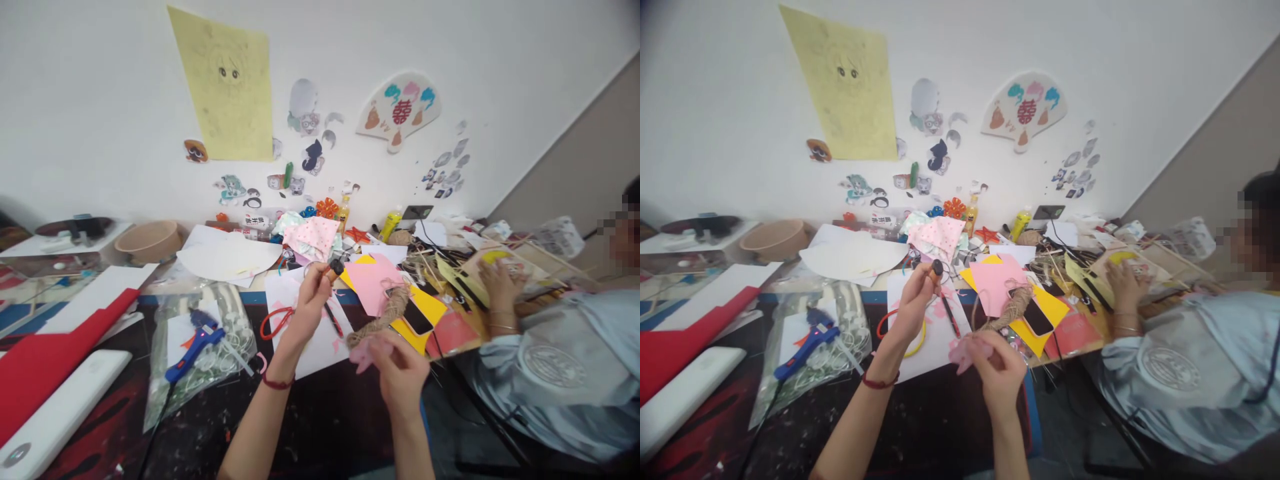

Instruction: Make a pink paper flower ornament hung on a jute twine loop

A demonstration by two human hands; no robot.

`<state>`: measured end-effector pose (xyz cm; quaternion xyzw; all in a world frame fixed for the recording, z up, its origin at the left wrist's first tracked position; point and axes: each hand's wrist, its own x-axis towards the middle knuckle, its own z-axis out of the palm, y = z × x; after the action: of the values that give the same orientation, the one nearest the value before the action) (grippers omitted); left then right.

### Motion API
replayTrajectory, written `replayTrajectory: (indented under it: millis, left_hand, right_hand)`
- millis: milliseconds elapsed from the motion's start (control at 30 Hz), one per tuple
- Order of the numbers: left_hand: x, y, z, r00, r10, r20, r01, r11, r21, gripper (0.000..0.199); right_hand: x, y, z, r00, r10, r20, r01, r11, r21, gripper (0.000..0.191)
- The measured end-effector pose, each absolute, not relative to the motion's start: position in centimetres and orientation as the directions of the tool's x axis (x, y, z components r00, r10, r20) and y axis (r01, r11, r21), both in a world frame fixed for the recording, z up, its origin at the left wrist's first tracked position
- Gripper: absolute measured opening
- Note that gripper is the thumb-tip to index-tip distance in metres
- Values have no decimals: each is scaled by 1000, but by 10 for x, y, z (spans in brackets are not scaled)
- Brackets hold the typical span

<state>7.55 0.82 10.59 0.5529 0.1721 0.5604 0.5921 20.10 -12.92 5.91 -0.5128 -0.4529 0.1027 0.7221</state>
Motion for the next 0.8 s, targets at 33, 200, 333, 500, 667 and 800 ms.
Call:
replayTrajectory:
  millis: [33,200,333,500,667,800]
  left_hand:
    - [75,10,108,337,851,402,-476,-214,853,42]
    - [79,25,120,411,862,297,-492,-64,868,58]
    - [92,44,129,458,869,188,-505,80,859,62]
    - [112,69,129,493,867,72,-500,215,839,63]
    - [123,85,126,499,867,-19,-479,293,828,57]
    - [125,91,123,498,864,-78,-454,336,825,55]
  right_hand:
    - [207,-122,66,595,568,569,354,451,-820,3]
    - [243,-75,129,677,67,733,595,536,-598,11]
    - [265,-45,179,594,-302,746,725,602,-334,18]
    - [279,-17,198,505,-283,815,798,513,-316,19]
    - [296,13,192,367,-207,907,879,396,-265,9]
    - [305,26,188,368,-69,927,880,347,-323,10]
